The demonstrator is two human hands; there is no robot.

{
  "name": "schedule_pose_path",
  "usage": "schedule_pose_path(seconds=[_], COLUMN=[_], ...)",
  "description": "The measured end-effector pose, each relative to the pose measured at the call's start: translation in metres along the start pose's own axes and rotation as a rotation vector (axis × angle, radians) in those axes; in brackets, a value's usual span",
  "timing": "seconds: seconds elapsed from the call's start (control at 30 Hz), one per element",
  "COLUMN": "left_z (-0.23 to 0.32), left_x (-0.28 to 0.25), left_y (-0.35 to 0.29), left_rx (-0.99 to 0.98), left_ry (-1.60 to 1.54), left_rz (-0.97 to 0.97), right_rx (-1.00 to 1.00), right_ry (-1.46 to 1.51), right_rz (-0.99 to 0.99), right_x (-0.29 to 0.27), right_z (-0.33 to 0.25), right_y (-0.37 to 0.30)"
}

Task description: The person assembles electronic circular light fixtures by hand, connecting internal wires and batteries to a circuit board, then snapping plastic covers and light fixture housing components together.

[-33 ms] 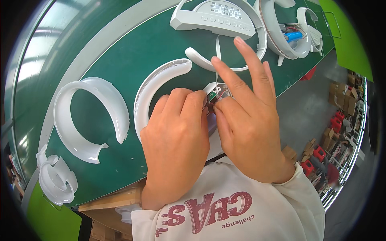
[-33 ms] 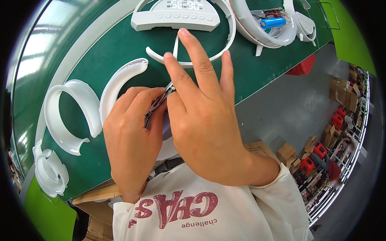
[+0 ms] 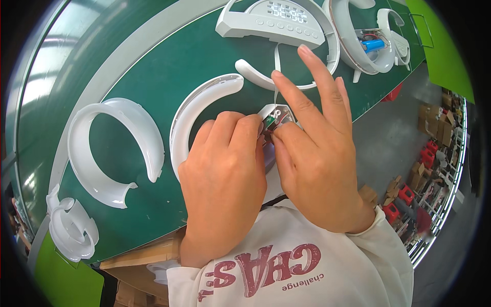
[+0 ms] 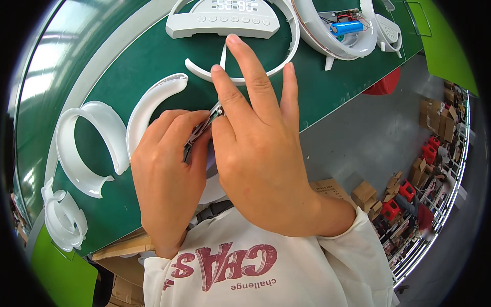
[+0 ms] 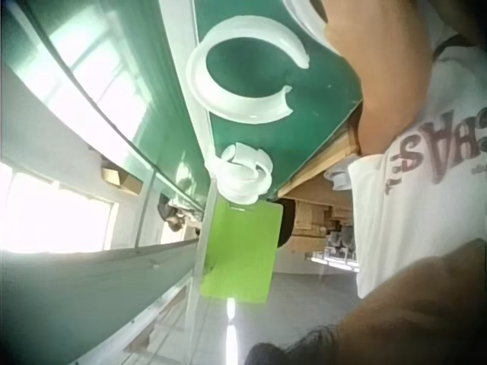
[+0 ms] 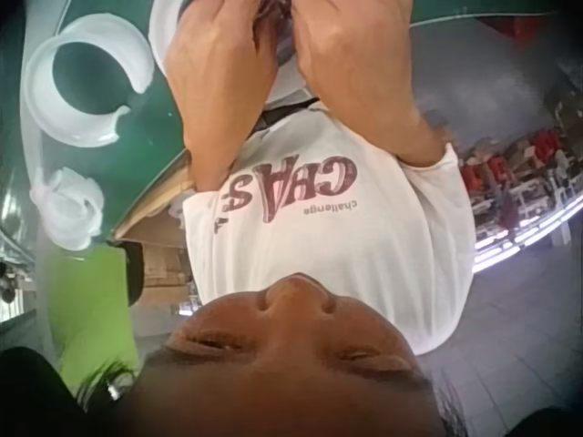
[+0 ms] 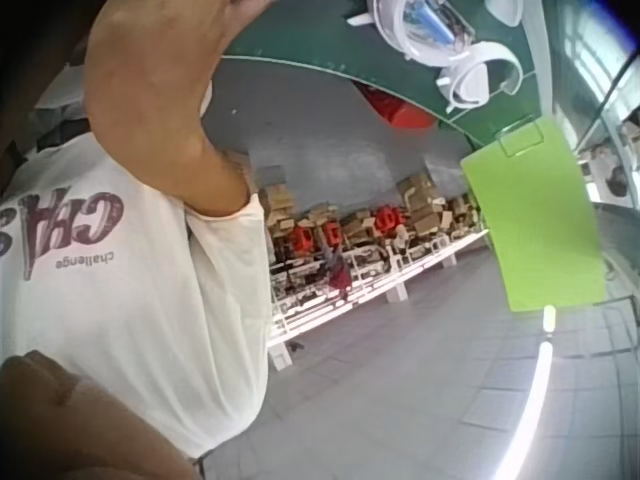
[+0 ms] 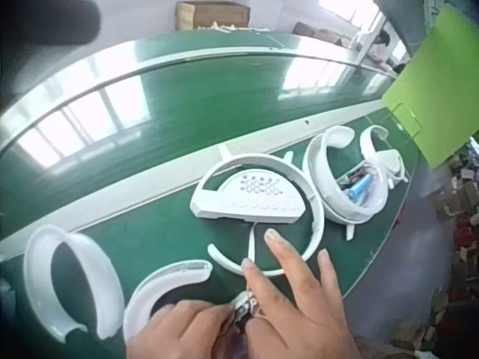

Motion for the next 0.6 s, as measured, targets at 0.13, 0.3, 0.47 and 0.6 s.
schedule_pose_path(seconds=[0.13, 0.3, 0.47, 0.6], left_z=[0.0014, 0.0031, -0.0025, 0.0032], left_x=[-0.0005, -0.0033, 0.0001, -0.0037], left_y=[0.0012, 0.0013, -0.0002, 0.0014], left_rx=[0.007, -0.054, 0.002, -0.072], left_ry=[-0.028, -0.036, -0.022, -0.047], left_rz=[0.008, -0.003, 0.005, -0.027], right_rx=[0.023, 0.040, 0.022, 0.041], right_ry=[-0.026, 0.030, -0.001, 0.092], right_rz=[-0.002, 0.010, 0.004, 0.051], right_x=[-0.0004, 0.0019, 0.0014, 0.0056], right_z=[-0.0003, 0.0017, 0.0024, 0.0061], right_y=[0.0035, 0.0025, 0.0010, 0.0004])
Point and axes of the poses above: each hand's wrist, its own y-axis towards the middle knuckle, its own x-axis out of the palm, z = x × y, the point moved 2 cm from there along y, towards the middle knuckle, and after that the axes turned 8 degrees about -x, right-handed, at the moved point
